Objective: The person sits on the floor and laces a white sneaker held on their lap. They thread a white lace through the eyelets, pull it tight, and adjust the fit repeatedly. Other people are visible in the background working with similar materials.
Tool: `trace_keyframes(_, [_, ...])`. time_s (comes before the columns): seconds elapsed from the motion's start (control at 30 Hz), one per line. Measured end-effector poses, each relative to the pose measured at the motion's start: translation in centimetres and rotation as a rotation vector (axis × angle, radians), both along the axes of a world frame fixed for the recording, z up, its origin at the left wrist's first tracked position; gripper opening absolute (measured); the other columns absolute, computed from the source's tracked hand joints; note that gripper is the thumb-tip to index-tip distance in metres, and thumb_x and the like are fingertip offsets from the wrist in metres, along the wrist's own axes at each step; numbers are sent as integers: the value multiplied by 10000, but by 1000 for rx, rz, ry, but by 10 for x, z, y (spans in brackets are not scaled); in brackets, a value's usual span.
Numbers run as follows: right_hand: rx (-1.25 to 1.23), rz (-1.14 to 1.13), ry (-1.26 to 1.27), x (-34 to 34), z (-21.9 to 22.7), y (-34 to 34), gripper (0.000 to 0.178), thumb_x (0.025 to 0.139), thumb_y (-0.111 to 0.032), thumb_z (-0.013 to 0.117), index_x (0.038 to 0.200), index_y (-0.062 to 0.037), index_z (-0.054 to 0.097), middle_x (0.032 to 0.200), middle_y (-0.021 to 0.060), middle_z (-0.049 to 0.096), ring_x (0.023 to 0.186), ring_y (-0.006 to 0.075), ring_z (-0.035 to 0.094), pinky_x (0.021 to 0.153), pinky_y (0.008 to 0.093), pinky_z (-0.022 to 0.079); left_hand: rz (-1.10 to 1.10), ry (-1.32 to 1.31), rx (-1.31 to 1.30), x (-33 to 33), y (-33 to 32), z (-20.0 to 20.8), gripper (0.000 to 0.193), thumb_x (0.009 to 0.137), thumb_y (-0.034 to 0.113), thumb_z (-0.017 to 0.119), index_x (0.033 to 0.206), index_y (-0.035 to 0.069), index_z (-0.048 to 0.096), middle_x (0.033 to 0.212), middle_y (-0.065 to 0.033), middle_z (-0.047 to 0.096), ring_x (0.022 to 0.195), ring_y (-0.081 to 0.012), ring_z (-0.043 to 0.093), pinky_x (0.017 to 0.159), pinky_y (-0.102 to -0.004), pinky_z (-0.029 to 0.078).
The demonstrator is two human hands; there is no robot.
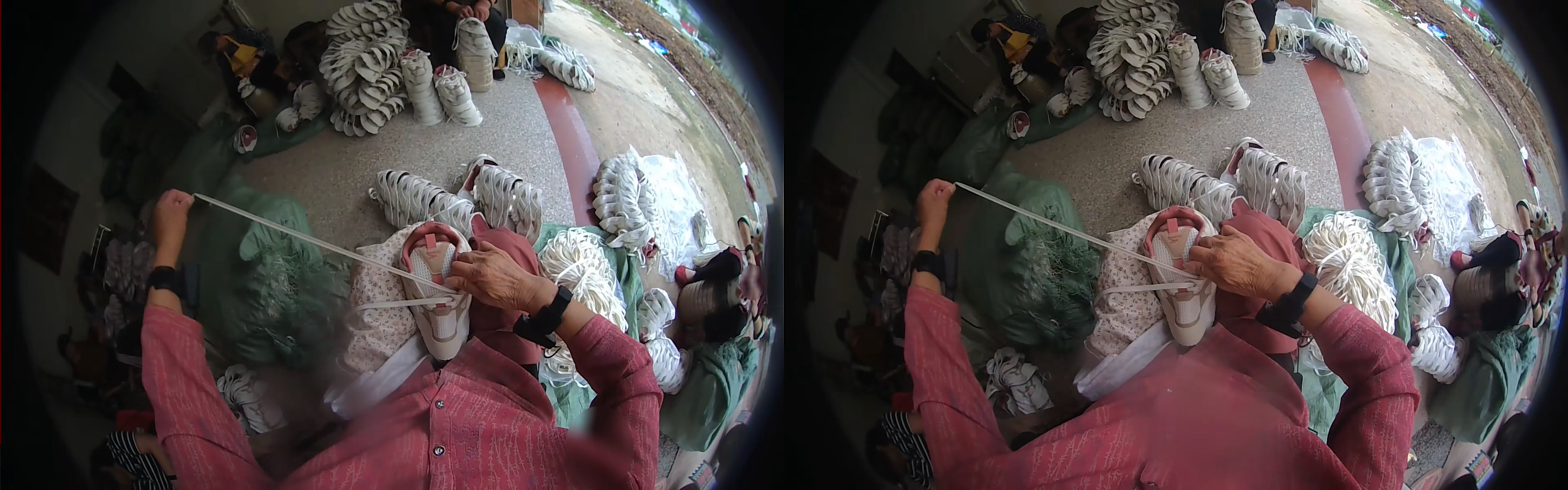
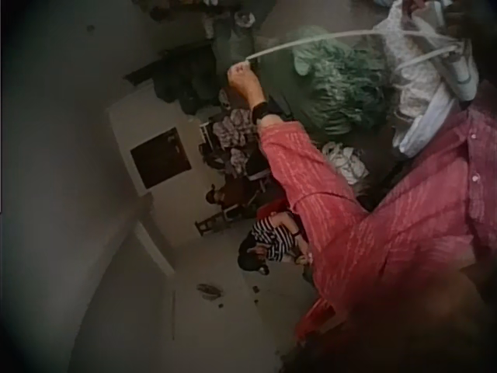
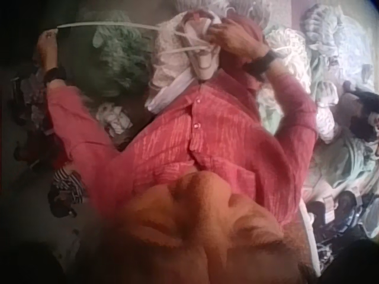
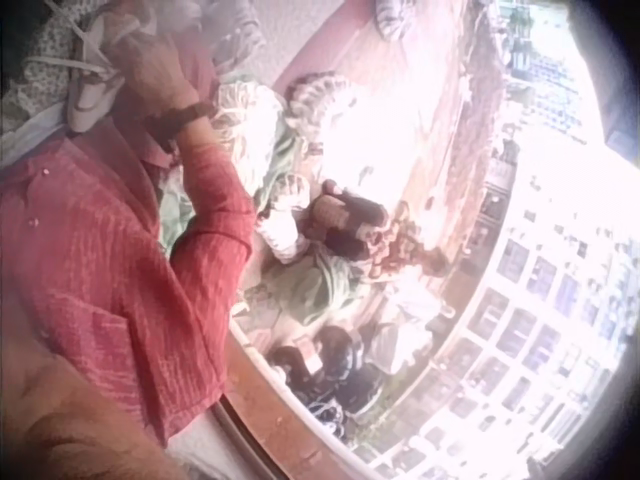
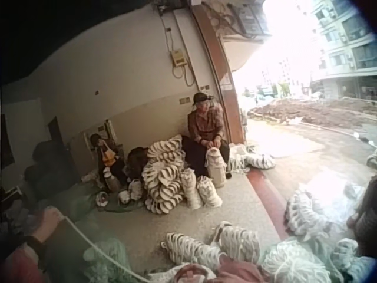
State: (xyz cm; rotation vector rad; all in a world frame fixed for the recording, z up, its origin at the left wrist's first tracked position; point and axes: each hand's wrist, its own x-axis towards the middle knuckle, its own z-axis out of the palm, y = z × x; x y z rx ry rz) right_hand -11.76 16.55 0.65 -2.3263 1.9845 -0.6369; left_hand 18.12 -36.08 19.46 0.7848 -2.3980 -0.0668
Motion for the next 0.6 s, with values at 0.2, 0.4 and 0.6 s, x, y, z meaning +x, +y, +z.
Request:
trace_keyframes(0.2, [-7,-178,-303,6,7,10,179,903,-168,595,1061,-83,591,979,94,589,890,317,601,837,435,459,-173,-114,648,-27,171,-138,512,824,109,735,1305,47,569,712,-1,519,680,-85,500,649,-266,467])
trace_keyframes(0.4, [-11,-136,-218,22,9,15,124,865,-109,623,973,-57,589,856,112,606,838,310,629,735,419,498,-725,-84,359,-68,292,-150,231,810,89,738,1030,68,673,870,-70,594,823,-239,591,751,-344,492])
trace_keyframes(0.6, [17,-150,-112,38,9,8,125,822,-118,637,876,-50,546,746,122,610,735,329,644,706,416,506,-872,-99,263,-121,309,-154,283,739,156,772,963,73,620,991,-92,574,1002,-304,550,893,-404,457])
